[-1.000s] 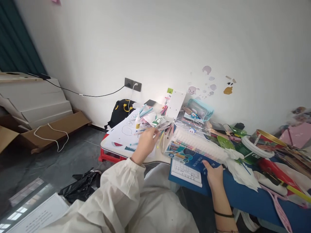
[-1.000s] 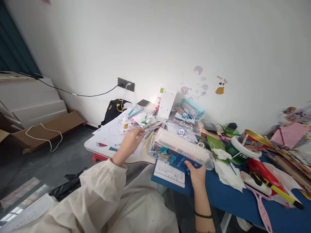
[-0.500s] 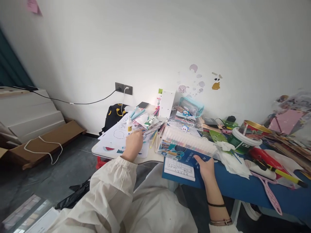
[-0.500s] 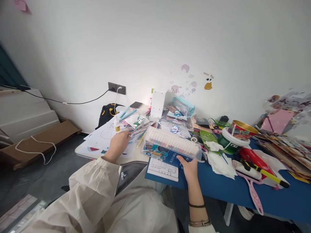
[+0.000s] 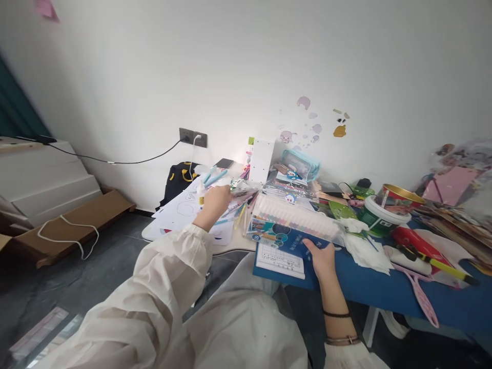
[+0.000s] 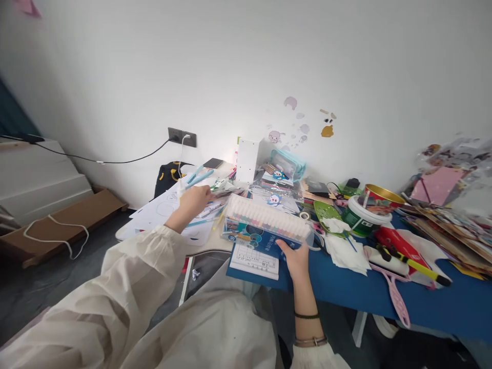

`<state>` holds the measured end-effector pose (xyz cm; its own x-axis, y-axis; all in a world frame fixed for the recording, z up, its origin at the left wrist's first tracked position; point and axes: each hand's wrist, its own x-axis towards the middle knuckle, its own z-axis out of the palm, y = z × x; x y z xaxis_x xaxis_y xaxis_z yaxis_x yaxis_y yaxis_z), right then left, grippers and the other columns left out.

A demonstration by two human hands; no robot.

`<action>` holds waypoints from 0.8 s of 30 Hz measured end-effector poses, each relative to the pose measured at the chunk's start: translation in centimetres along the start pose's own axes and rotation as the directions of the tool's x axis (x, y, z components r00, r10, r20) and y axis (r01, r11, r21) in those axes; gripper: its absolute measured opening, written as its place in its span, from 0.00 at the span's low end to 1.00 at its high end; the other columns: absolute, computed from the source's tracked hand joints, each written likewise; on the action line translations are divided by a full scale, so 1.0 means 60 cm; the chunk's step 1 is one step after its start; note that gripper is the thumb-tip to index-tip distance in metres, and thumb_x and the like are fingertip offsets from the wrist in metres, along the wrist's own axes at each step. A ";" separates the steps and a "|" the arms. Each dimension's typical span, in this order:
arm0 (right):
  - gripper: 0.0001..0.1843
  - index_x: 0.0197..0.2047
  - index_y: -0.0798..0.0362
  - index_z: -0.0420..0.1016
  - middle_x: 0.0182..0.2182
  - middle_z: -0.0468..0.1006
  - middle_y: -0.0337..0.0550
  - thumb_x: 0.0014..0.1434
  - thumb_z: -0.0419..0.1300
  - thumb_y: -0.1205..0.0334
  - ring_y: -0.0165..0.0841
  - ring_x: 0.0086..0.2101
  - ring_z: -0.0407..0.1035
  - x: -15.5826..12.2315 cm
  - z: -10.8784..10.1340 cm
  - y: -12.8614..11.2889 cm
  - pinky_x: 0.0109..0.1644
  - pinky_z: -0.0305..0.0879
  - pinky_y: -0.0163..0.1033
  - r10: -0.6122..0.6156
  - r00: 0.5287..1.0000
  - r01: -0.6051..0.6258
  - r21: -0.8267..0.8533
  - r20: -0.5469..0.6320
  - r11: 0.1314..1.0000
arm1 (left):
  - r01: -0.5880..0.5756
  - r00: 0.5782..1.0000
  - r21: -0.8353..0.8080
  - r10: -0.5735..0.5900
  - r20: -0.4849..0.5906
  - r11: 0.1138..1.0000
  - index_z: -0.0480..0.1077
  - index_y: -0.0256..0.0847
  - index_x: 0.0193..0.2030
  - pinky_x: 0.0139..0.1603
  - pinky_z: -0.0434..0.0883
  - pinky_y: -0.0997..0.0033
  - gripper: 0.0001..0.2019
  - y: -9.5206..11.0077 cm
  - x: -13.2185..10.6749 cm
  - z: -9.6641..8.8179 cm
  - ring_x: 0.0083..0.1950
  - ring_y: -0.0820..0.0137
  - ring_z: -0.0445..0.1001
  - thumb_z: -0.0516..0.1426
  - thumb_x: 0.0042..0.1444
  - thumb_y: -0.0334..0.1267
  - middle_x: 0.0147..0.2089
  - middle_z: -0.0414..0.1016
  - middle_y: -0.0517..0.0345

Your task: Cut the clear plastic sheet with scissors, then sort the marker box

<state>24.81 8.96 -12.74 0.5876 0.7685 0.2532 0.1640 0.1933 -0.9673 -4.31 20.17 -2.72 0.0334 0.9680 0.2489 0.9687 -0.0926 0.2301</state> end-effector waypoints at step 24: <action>0.32 0.49 0.54 0.73 0.48 0.77 0.53 0.41 0.69 0.50 0.48 0.48 0.71 -0.015 0.007 -0.058 0.49 0.69 0.51 -0.028 0.966 -0.017 0.172 0.257 0.985 | 0.122 0.921 -0.056 -0.092 0.380 0.991 0.67 0.37 0.16 0.29 0.71 0.74 0.10 0.065 0.133 -0.129 0.29 0.65 0.76 0.65 0.38 0.33 0.23 0.77 0.49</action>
<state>23.38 7.82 -9.61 0.3598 0.8935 0.2686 0.0158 0.2821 -0.9593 -2.14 25.72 7.43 0.0352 0.9882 -0.1493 0.9503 0.0131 0.3110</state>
